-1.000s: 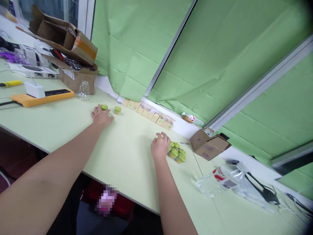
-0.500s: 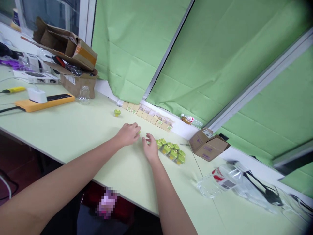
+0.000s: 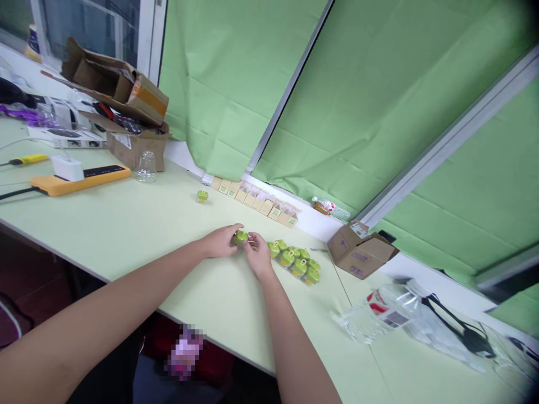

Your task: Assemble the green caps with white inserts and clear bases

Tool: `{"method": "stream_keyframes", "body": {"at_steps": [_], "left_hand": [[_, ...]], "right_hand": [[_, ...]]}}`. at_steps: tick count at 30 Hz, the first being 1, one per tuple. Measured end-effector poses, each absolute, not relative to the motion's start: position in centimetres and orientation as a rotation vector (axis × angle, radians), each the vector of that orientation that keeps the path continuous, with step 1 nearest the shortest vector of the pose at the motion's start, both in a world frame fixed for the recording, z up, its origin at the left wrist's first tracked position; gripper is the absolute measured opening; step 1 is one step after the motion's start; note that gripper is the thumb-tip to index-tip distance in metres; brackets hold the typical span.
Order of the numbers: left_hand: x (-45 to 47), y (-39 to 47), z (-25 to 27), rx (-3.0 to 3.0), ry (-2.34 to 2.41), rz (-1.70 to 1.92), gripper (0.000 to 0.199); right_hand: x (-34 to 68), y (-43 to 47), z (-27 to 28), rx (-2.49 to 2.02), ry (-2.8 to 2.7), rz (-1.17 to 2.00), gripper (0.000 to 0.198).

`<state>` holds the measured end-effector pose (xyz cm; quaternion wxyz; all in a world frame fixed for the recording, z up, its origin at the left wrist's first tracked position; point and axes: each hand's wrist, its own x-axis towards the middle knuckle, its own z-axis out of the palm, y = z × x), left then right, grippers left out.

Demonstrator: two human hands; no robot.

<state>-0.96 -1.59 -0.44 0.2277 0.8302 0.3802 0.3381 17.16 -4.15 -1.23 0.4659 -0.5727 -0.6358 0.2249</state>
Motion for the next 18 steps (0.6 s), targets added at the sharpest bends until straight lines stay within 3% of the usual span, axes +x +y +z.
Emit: {"method": "stream_keyframes", "body": {"at_steps": [12, 18], "left_hand": [[-0.8, -2.0, -0.3, 2.296, 0.888, 0.899, 0.08], [-1.0, -2.0, 0.1, 2.282, 0.913, 0.867, 0.06]], "right_hand": [[16.1, -5.2, -0.1, -1.199, -1.613, 0.7, 0.024], [15.7, -5.3, 0.4, -1.142, -1.459, 0.807, 0.027]]}}
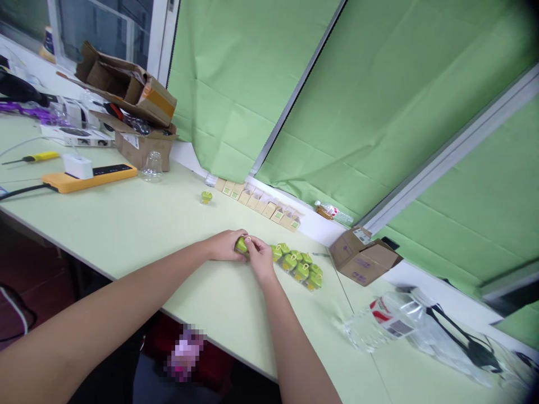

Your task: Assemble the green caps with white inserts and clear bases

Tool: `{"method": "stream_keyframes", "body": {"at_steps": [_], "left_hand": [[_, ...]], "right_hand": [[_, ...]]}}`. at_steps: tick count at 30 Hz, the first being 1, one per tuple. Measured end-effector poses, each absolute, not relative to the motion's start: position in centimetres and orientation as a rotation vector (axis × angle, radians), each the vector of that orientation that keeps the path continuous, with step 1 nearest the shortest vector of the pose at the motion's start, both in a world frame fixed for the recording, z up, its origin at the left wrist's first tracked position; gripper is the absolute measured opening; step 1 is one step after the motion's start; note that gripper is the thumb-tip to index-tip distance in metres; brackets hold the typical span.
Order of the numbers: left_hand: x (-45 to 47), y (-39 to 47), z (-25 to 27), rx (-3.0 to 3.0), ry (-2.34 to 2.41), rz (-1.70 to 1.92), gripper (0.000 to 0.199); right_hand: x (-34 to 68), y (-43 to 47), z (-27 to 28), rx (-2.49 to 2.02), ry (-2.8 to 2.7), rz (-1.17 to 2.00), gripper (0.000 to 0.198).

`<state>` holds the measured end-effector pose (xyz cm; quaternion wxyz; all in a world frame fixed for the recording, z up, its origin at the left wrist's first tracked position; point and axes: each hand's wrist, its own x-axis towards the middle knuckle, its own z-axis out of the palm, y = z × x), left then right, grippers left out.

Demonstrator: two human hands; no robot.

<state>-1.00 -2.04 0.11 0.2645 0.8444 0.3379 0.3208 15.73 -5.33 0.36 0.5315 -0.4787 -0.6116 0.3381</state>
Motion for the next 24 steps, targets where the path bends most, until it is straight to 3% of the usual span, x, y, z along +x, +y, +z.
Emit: {"method": "stream_keyframes", "body": {"at_steps": [5, 13, 18, 24], "left_hand": [[-1.3, -1.5, -0.2, 2.286, 1.107, 0.85, 0.069], [-2.7, -0.8, 0.4, 2.329, 1.61, 1.014, 0.05], [-1.6, -2.4, 1.5, 2.492, 1.158, 1.201, 0.053], [-0.1, -3.6, 1.1, 2.451, 0.813, 1.103, 0.063]], "right_hand": [[16.2, -5.3, 1.1, -1.069, -1.037, 1.026, 0.029], [16.4, -5.6, 1.3, -1.038, -0.855, 1.282, 0.032], [16.1, -5.9, 1.0, -1.075, -0.968, 1.334, 0.033], [16.0, -6.1, 1.0, -1.067, -1.081, 1.452, 0.036]]}}
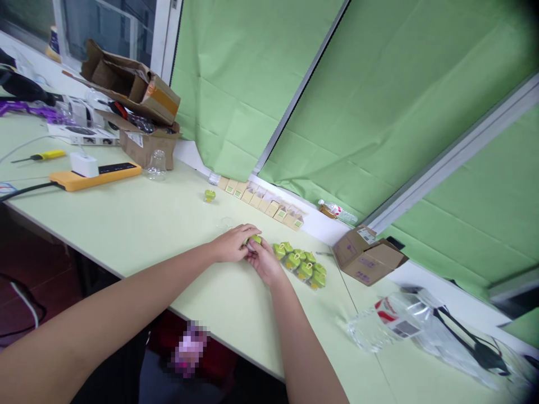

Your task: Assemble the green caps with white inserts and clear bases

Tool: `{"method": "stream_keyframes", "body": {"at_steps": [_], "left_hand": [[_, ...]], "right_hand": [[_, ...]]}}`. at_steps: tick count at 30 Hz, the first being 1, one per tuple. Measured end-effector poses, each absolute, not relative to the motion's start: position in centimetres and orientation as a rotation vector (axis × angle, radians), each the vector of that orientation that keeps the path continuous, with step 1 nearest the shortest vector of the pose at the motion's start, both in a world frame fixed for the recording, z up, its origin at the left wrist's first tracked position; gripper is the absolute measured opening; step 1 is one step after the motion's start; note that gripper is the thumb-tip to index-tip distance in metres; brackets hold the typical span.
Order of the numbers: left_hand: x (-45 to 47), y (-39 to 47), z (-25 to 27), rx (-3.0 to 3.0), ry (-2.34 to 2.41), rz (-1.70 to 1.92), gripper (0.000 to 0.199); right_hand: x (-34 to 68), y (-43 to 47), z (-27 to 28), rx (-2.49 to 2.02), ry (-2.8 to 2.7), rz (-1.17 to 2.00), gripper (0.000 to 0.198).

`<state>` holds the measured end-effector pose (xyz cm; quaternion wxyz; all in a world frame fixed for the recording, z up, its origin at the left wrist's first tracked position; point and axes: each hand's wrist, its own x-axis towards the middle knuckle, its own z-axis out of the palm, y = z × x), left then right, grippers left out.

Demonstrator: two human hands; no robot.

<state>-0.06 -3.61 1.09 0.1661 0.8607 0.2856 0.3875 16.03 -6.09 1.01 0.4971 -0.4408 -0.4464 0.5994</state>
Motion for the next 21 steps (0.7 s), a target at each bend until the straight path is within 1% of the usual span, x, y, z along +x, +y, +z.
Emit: {"method": "stream_keyframes", "body": {"at_steps": [8, 21], "left_hand": [[-0.02, -3.71, 1.63, 2.392, 0.657, 1.071, 0.058], [0.48, -3.29, 1.37, 2.333, 0.657, 1.0, 0.052]], "right_hand": [[16.16, -6.21, 1.48, -1.139, -1.141, 1.481, 0.031], [15.51, -5.56, 1.56, -1.276, -1.07, 1.411, 0.021]]}}
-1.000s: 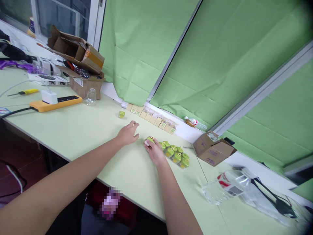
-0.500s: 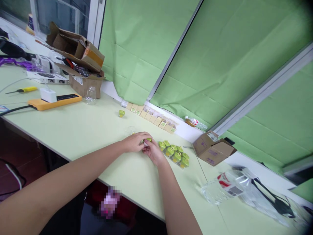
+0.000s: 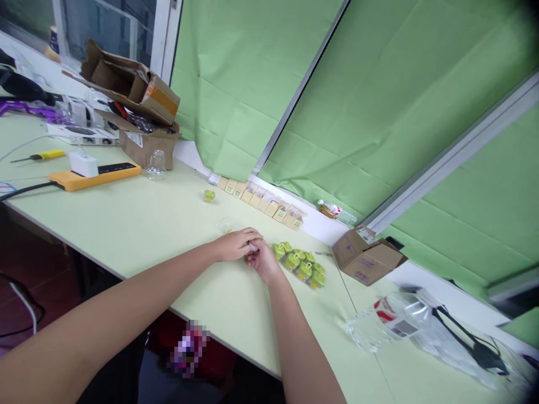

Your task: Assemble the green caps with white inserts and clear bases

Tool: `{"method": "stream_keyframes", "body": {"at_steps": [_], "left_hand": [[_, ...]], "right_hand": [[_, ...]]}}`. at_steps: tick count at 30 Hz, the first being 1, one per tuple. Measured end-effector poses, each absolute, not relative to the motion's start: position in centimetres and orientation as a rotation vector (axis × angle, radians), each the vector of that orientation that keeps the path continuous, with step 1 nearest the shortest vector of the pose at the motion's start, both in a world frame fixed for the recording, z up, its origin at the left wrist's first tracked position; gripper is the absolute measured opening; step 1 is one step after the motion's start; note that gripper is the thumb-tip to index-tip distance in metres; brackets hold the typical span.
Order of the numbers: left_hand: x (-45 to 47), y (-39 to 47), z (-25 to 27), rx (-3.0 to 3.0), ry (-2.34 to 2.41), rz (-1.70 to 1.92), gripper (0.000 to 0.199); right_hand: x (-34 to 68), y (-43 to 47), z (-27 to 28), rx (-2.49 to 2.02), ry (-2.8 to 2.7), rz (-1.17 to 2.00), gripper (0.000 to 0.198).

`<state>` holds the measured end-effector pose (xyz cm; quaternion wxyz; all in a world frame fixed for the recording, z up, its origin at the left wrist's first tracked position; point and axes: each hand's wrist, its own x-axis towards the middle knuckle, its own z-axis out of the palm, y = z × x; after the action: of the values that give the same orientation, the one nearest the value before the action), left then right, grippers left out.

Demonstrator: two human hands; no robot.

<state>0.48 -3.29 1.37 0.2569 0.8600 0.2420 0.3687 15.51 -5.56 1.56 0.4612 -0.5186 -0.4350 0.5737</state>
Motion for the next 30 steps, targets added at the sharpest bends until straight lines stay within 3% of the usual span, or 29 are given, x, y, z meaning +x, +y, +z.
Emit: {"method": "stream_keyframes", "body": {"at_steps": [20, 30], "left_hand": [[0.6, -3.4, 0.4, 2.384, 0.722, 1.024, 0.061], [1.4, -4.1, 0.6, 2.389, 0.679, 1.065, 0.055]], "right_hand": [[15.4, -5.4, 0.9, -1.346, -1.083, 1.309, 0.019], [15.5, -5.1, 0.9, -1.346, -0.976, 1.346, 0.018]]}}
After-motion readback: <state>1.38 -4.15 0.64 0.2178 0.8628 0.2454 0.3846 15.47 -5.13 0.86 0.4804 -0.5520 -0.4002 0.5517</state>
